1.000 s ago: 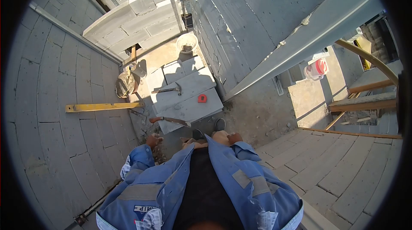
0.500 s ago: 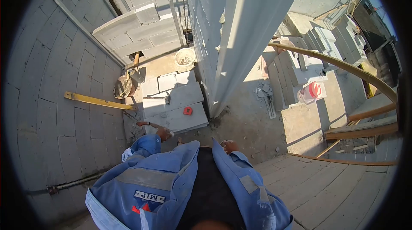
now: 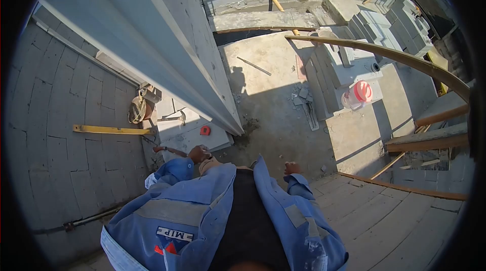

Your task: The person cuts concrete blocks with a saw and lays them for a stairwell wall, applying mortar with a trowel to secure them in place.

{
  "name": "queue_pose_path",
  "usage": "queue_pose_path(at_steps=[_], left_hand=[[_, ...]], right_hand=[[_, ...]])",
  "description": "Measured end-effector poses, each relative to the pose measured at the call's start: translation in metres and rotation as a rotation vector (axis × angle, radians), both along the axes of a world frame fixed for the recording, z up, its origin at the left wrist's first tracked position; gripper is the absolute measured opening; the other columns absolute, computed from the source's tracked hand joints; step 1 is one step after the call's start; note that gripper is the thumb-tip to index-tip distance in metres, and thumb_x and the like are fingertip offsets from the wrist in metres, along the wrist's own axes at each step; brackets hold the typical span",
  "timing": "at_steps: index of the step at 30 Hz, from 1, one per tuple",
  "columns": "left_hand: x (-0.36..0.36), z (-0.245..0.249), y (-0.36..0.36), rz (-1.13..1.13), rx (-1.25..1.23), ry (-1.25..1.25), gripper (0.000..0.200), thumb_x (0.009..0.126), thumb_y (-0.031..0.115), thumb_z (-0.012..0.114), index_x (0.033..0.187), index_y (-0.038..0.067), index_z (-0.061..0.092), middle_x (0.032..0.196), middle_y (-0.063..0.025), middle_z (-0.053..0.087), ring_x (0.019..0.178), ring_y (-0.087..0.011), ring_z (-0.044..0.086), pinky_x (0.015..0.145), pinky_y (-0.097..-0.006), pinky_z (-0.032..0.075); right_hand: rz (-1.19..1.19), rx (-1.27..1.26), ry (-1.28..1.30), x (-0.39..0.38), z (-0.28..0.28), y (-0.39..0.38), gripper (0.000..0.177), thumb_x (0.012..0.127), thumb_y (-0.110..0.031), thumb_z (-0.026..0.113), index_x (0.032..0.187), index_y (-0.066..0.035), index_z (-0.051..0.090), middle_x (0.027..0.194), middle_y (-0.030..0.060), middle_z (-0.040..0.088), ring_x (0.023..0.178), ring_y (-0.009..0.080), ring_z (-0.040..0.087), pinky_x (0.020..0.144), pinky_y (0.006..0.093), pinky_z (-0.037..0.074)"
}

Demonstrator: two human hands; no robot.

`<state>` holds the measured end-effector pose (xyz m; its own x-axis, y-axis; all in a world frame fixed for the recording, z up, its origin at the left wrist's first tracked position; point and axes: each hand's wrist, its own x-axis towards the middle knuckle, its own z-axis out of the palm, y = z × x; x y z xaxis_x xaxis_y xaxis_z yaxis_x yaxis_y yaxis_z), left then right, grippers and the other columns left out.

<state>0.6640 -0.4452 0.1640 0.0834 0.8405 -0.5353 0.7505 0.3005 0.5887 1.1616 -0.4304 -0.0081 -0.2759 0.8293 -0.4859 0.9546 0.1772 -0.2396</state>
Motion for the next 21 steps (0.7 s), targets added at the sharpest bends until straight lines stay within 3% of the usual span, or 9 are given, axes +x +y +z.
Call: queue_pose_path(at_steps=[1,2,3,5,7,11,16,21], left_hand=[[0.002,0.001,0.003,0.168,-0.097,0.003,0.024,0.088,0.031,0.061,0.099,0.014,0.073,0.09,-0.0144,0.07,0.098,-0.0305,0.065,0.087,-0.0372,0.052],[0.001,-0.001,0.004,0.168,-0.104,0.005,0.024,0.088,0.031,0.061,0.099,0.014,0.073,0.09,-0.0144,0.07,0.098,-0.0305,0.065,0.087,-0.0372,0.052],[-0.002,-0.009,0.005,0.121,-0.106,0.081,0.025,0.087,0.032,0.062,0.101,0.014,0.073,0.097,-0.0141,0.069,0.098,-0.0298,0.065,0.087,-0.0373,0.052],[-0.001,-0.006,0.011,0.076,-0.111,0.158,0.026,0.086,0.032,0.064,0.103,0.014,0.073,0.103,-0.0138,0.069,0.099,-0.0292,0.065,0.088,-0.0374,0.052],[0.007,0.015,0.018,-0.132,-0.128,0.103,0.036,0.083,0.035,0.067,0.108,0.009,0.071,0.112,-0.016,0.067,0.099,-0.0317,0.065,0.088,-0.0387,0.052],[0.013,0.005,0.018,-0.08,-0.064,0.086,0.044,0.08,0.037,0.07,0.108,0.002,0.068,0.112,-0.018,0.067,0.098,-0.0353,0.065,0.087,-0.0397,0.051],[0.011,-0.018,0.008,0.083,-0.019,0.06,0.049,0.081,0.035,0.071,0.112,-0.002,0.064,0.106,-0.0217,0.068,0.098,-0.0365,0.065,0.086,-0.0399,0.051],[0.003,0.004,0.002,0.155,-0.061,0.067,0.052,0.08,0.035,0.073,0.113,-0.003,0.062,0.102,-0.0224,0.069,0.098,-0.0338,0.066,0.084,-0.0398,0.051]], right_hand=[[-0.289,-0.14,0.223,0.002,-0.046,-0.009,0.017,0.078,-0.018,0.065,0.094,-0.015,0.065,0.091,0.0106,0.07,0.093,0.0302,0.067,0.079,0.043,0.054],[-0.58,-0.278,0.442,0.005,-0.072,-0.014,0.018,0.077,-0.019,0.066,0.095,-0.015,0.065,0.092,0.0109,0.07,0.093,0.0305,0.067,0.079,0.0431,0.054],[-0.58,-0.284,0.443,0.003,-0.057,-0.013,0.018,0.077,-0.019,0.066,0.095,-0.015,0.065,0.092,0.0109,0.07,0.093,0.0305,0.067,0.079,0.0431,0.054],[0.013,-0.094,0.061,-0.015,0.01,-0.011,0.022,0.076,-0.022,0.067,0.096,-0.015,0.064,0.092,0.0113,0.07,0.094,0.0307,0.067,0.078,0.0438,0.054],[0.013,-0.13,0.015,-0.026,0.037,-0.006,0.025,0.075,-0.024,0.068,0.098,-0.014,0.064,0.093,0.0117,0.07,0.094,0.0309,0.067,0.078,0.0444,0.054],[0.137,-0.153,0.079,-0.023,0.018,-0.006,0.027,0.074,-0.024,0.07,0.098,-0.014,0.064,0.096,0.0129,0.07,0.095,0.0314,0.067,0.078,0.0452,0.054],[0.117,-0.18,0.05,-0.007,0.01,0.017,0.026,0.075,-0.022,0.068,0.099,-0.015,0.064,0.1,0.0124,0.069,0.097,0.0314,0.066,0.081,0.0445,0.054],[0.064,-0.113,0.052,-0.003,0.011,0.067,0.027,0.08,-0.023,0.065,0.106,-0.018,0.067,0.107,0.0137,0.068,0.101,0.0325,0.065,0.084,0.0442,0.053]])
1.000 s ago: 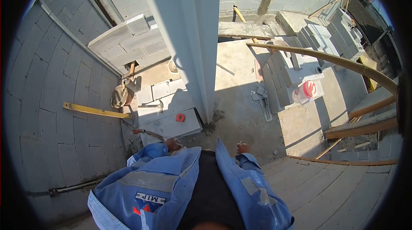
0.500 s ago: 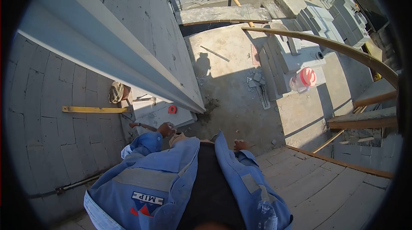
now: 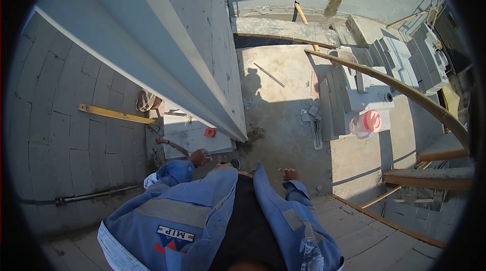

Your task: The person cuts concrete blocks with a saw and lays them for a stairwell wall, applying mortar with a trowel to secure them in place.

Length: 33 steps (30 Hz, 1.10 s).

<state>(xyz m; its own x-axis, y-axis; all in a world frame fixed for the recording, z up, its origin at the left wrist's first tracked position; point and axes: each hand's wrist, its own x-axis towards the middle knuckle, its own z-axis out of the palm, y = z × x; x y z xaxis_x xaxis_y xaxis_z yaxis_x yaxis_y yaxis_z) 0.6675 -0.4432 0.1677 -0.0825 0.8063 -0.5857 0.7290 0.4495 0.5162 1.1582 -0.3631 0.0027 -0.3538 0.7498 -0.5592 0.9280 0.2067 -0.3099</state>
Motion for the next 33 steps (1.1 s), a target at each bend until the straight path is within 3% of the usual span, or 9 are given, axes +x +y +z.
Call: queue_pose_path(at_steps=[6,8,15,18,21,24,26,28,33], left_hand=[[-0.042,-0.037,-0.02,0.061,-0.216,0.037,0.048,0.08,0.037,0.073,0.111,0.002,0.065,0.103,-0.0181,0.069,0.099,-0.0316,0.066,0.085,-0.039,0.052],[-0.05,-0.041,-0.016,0.066,-0.27,0.064,0.047,0.081,0.038,0.072,0.111,0.003,0.066,0.104,-0.0169,0.069,0.1,-0.0317,0.066,0.087,-0.0393,0.051],[-0.054,-0.084,-0.023,-0.758,0.159,0.104,0.028,0.091,0.036,0.053,0.105,0.017,0.069,0.11,-0.0158,0.066,0.101,-0.0364,0.062,0.088,-0.0445,0.05],[-0.019,-0.112,-0.029,-0.81,0.075,0.067,0.03,0.095,0.036,0.048,0.103,0.015,0.068,0.106,-0.0191,0.065,0.1,-0.0393,0.061,0.086,-0.0475,0.05],[0.08,-0.033,0.015,-0.291,-0.368,0.072,0.032,0.098,0.033,0.044,0.105,0.012,0.067,0.103,-0.0208,0.064,0.1,-0.0419,0.06,0.084,-0.0491,0.049],[0.114,-0.091,0.02,-0.257,-0.152,-0.087,0.037,0.098,0.035,0.043,0.107,0.008,0.065,0.103,-0.022,0.063,0.098,-0.0424,0.06,0.083,-0.0479,0.049],[0.136,-0.092,0.04,-0.222,-0.077,-0.08,0.04,0.098,0.038,0.045,0.108,0.005,0.066,0.105,-0.0232,0.064,0.097,-0.0399,0.062,0.082,-0.046,0.049],[0.16,-0.08,0.065,-0.163,0.001,-0.069,0.044,0.097,0.04,0.047,0.108,0.002,0.066,0.108,-0.0245,0.065,0.096,-0.0373,0.064,0.08,-0.0441,0.048],[0.19,-0.014,0.141,0.368,-0.188,-0.093,0.064,0.094,0.053,0.048,0.109,-0.007,0.063,0.107,-0.0297,0.065,0.1,-0.0421,0.063,0.084,-0.043,0.048]], right_hand=[[-0.442,-0.102,0.249,-0.049,0.006,0.032,0.026,0.079,-0.02,0.07,0.103,-0.012,0.066,0.095,0.0098,0.069,0.081,0.0207,0.068,0.065,0.034,0.054],[-1.008,-0.345,0.52,-0.084,0.023,0.034,0.024,0.083,-0.024,0.069,0.099,-0.006,0.066,0.081,0.0087,0.067,0.065,0.0167,0.065,0.058,0.0316,0.051],[-0.695,-0.085,0.422,-0.077,-0.039,0.023,0.025,0.086,-0.026,0.067,0.094,-0.003,0.068,0.069,0.0059,0.064,0.06,0.0144,0.062,0.054,0.0317,0.049],[-0.969,-0.478,0.551,-0.045,-0.013,0.05,0.037,0.079,-0.037,0.067,0.095,-0.003,0.073,0.093,0.0201,0.071,0.094,0.0374,0.067,0.084,0.0445,0.051],[-0.55,-0.139,0.27,0.004,-0.003,0.088,0.037,0.081,-0.036,0.065,0.094,-0.002,0.073,0.088,0.02,0.071,0.087,0.0359,0.068,0.078,0.0438,0.053],[-0.771,-0.324,0.364,0.071,-0.045,0.131,0.024,0.086,-0.027,0.063,0.095,-0.006,0.07,0.071,0.0096,0.068,0.062,0.0204,0.066,0.055,0.0371,0.051],[-0.713,-0.22,0.281,0.112,-0.035,0.158,0.021,0.081,-0.025,0.066,0.096,-0.009,0.069,0.08,0.0136,0.07,0.076,0.0281,0.069,0.066,0.0426,0.053],[0.157,0.068,-0.031,0.149,-0.023,0.191,0.02,0.077,-0.022,0.068,0.094,-0.012,0.068,0.089,0.0163,0.069,0.089,0.0348,0.067,0.076,0.0469,0.053],[0.239,0.032,-0.075,0.155,-0.001,0.265,0.021,0.073,-0.02,0.07,0.091,-0.012,0.068,0.091,0.0154,0.069,0.089,0.035,0.067,0.076,0.0476,0.053]])
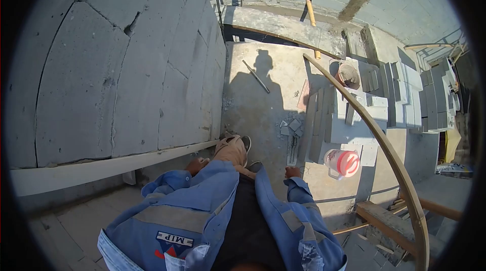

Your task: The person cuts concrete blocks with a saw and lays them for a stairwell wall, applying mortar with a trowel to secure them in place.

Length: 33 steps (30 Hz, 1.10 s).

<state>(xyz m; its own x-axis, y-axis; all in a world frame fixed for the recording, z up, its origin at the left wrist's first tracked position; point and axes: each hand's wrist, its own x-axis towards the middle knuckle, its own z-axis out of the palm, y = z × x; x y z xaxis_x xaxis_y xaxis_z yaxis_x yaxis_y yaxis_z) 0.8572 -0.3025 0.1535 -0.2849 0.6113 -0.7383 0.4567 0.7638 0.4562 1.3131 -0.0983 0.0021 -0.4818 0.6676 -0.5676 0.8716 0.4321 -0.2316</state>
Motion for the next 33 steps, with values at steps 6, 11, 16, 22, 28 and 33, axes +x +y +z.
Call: queue_pose_path(at_steps=[6,11,16,22,28,33], left_hand=[[0.003,-0.047,0.075,0.134,-0.03,-0.098,0.076,0.093,0.061,0.043,0.114,-0.009,0.062,0.113,-0.0297,0.063,0.108,-0.0412,0.061,0.091,-0.0427,0.045],[-0.054,-0.086,0.204,0.157,-0.05,-0.094,0.079,0.091,0.064,0.043,0.117,-0.009,0.061,0.114,-0.0273,0.064,0.109,-0.0395,0.06,0.092,-0.0415,0.045],[-0.11,-0.045,0.336,0.586,0.254,-0.254,0.05,0.09,0.046,0.062,0.1,-0.003,0.06,0.084,-0.0104,0.064,0.071,-0.0165,0.061,0.067,-0.0326,0.05],[-0.171,0.008,0.456,0.458,0.39,-0.098,0.046,0.09,0.042,0.064,0.098,-0.003,0.06,0.088,-0.0106,0.065,0.074,-0.0159,0.063,0.069,-0.0308,0.051],[-0.195,-0.011,0.511,0.627,0.357,-0.024,0.049,0.087,0.042,0.066,0.101,-0.004,0.062,0.089,-0.0125,0.067,0.073,-0.0176,0.064,0.07,-0.0314,0.051],[-0.175,-0.026,0.547,0.877,0.301,-0.009,0.05,0.086,0.042,0.067,0.1,-0.006,0.063,0.084,-0.0136,0.068,0.071,-0.0171,0.063,0.069,-0.0325,0.051]], right_hand=[[0.076,-0.061,0.22,-0.079,-0.012,0.092,0.025,0.077,-0.031,0.069,0.093,-0.011,0.071,0.089,0.0179,0.07,0.086,0.0356,0.068,0.076,0.0462,0.054],[-0.46,-0.362,0.411,-0.147,-0.028,0.213,0.029,0.082,-0.032,0.064,0.096,-0.007,0.073,0.087,0.0176,0.071,0.085,0.0329,0.069,0.073,0.0422,0.054],[-0.334,-0.092,0.535,-0.233,0.077,0.36,0.034,0.083,-0.031,0.064,0.089,0.001,0.072,0.078,0.0169,0.071,0.068,0.0247,0.069,0.065,0.038,0.054],[-0.804,-0.425,0.761,-0.322,0.146,0.53,0.031,0.092,-0.028,0.061,0.108,-0.002,0.063,0.081,0.0082,0.067,0.065,0.0139,0.063,0.051,0.0267,0.048],[-0.57,-0.485,0.775,-0.402,0.153,0.628,0.032,0.093,-0.029,0.061,0.107,-0.001,0.065,0.082,0.0075,0.068,0.069,0.0137,0.064,0.058,0.0267,0.05],[-0.27,-0.521,0.77,-0.476,0.167,0.729,0.032,0.094,-0.029,0.061,0.107,-0.001,0.067,0.085,0.0081,0.067,0.069,0.0139,0.063,0.06,0.0274,0.05]])
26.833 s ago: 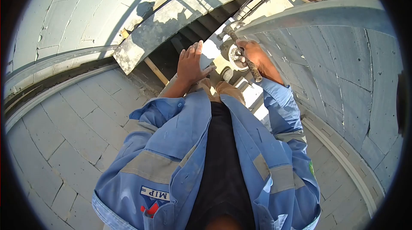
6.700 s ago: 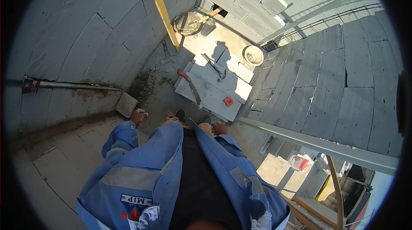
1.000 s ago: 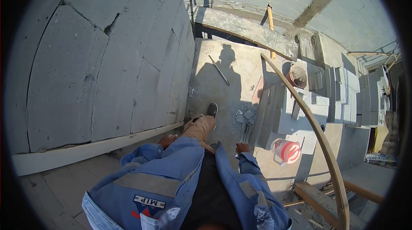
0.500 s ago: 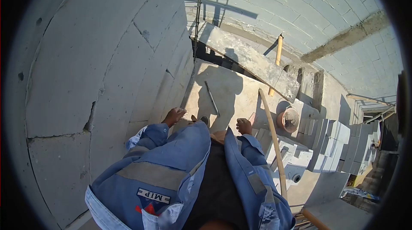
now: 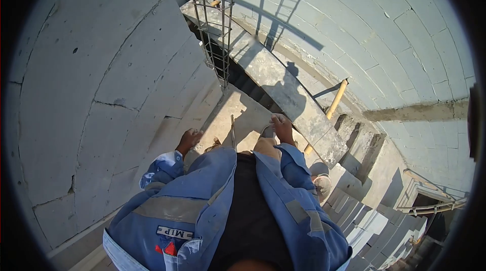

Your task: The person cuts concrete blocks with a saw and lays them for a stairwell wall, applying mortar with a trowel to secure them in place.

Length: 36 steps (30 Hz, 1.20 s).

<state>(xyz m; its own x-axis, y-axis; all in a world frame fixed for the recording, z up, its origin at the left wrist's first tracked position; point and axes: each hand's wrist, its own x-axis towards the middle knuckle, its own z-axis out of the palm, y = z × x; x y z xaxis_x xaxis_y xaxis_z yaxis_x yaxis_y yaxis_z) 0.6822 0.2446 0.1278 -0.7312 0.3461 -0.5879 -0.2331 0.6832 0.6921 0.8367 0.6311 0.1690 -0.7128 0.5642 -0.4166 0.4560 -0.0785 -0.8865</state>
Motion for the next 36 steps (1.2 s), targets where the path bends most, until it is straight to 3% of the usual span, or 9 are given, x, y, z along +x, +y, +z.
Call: queue_pose_path(at_steps=[9,17,22,25,29,30,34,35,36], left_hand=[[0.036,0.028,0.088,0.244,-0.021,-0.126,0.067,0.086,0.051,0.064,0.125,-0.004,0.055,0.105,-0.0181,0.069,0.085,-0.0221,0.068,0.077,-0.0347,0.053],[-0.043,0.092,0.188,0.257,0.031,0.128,0.054,0.092,0.039,0.061,0.126,-0.003,0.054,0.107,-0.0197,0.067,0.098,-0.0268,0.066,0.088,-0.0363,0.05],[-0.124,0.218,0.262,0.338,0.4,0.444,0.041,0.097,0.024,0.059,0.128,-0.003,0.053,0.117,-0.0172,0.063,0.106,-0.0232,0.062,0.092,-0.0344,0.048],[-0.147,0.311,0.281,0.238,0.328,0.652,0.04,0.096,0.02,0.059,0.129,-0.002,0.052,0.116,-0.0159,0.063,0.107,-0.0231,0.062,0.093,-0.0339,0.048],[-0.163,0.377,0.295,0.277,0.44,0.991,0.039,0.094,0.015,0.059,0.129,-0.001,0.054,0.106,-0.0172,0.061,0.098,-0.0244,0.063,0.086,-0.0351,0.049],[-0.165,0.389,0.296,0.283,0.445,1.078,0.039,0.094,0.016,0.059,0.129,-0.001,0.053,0.106,-0.0169,0.06,0.098,-0.0244,0.063,0.086,-0.0348,0.049],[-0.182,0.422,0.308,0.353,0.484,1.378,0.048,0.092,0.022,0.063,0.132,-0.001,0.05,0.12,-0.0186,0.054,0.105,-0.027,0.06,0.09,-0.0366,0.049],[-0.183,0.433,0.307,0.308,0.389,1.368,0.059,0.093,0.024,0.06,0.14,-0.004,0.037,0.136,-0.0199,0.043,0.123,-0.0286,0.05,0.101,-0.0409,0.043],[-0.188,0.44,0.311,0.328,0.365,1.379,0.059,0.093,0.024,0.06,0.14,-0.004,0.037,0.136,-0.0199,0.043,0.123,-0.0286,0.05,0.101,-0.0409,0.043]], right_hand=[[0.17,-0.087,0.1,-0.141,0.059,0.163,0.034,0.093,-0.032,0.062,0.106,-0.001,0.065,0.084,0.006,0.068,0.068,0.0117,0.062,0.059,0.0256,0.048],[0.54,0.052,0.601,-0.313,0.238,0.142,0.048,0.093,-0.037,0.063,0.122,0.001,0.058,0.095,0.0081,0.066,0.083,0.0151,0.062,0.078,0.0279,0.049],[0.576,0.093,1.047,-0.394,0.305,0.109,0.072,0.088,-0.052,0.064,0.135,0.0,0.047,0.109,0.013,0.063,0.089,0.0181,0.061,0.082,0.0295,0.047],[0.753,0.109,1.158,-0.412,0.331,0.1,0.089,0.083,-0.063,0.063,0.138,0.004,0.041,0.113,0.0162,0.06,0.096,0.0205,0.059,0.086,0.0329,0.046],[0.677,0.374,1.243,-0.434,0.329,0.086,0.07,0.086,-0.054,0.066,0.123,0.005,0.056,0.104,0.0164,0.064,0.099,0.0218,0.059,0.086,0.0345,0.046],[0.615,0.353,1.357,-0.44,0.328,0.078,0.066,0.082,-0.052,0.071,0.113,0.005,0.062,0.093,0.0159,0.066,0.092,0.0294,0.061,0.084,0.0374,0.047],[0.592,0.41,1.455,-0.447,0.324,0.07,0.055,0.081,-0.049,0.073,0.102,0.001,0.066,0.095,0.0159,0.067,0.087,0.0326,0.062,0.079,0.0405,0.049],[0.569,0.386,1.504,-0.453,0.317,0.064,0.054,0.081,-0.048,0.073,0.102,0.001,0.066,0.095,0.0157,0.067,0.086,0.0326,0.063,0.078,0.0407,0.05],[0.544,0.365,1.55,-0.458,0.31,0.061,0.052,0.082,-0.048,0.073,0.102,0.0,0.066,0.094,0.0154,0.067,0.086,0.0327,0.063,0.077,0.0409,0.05]])
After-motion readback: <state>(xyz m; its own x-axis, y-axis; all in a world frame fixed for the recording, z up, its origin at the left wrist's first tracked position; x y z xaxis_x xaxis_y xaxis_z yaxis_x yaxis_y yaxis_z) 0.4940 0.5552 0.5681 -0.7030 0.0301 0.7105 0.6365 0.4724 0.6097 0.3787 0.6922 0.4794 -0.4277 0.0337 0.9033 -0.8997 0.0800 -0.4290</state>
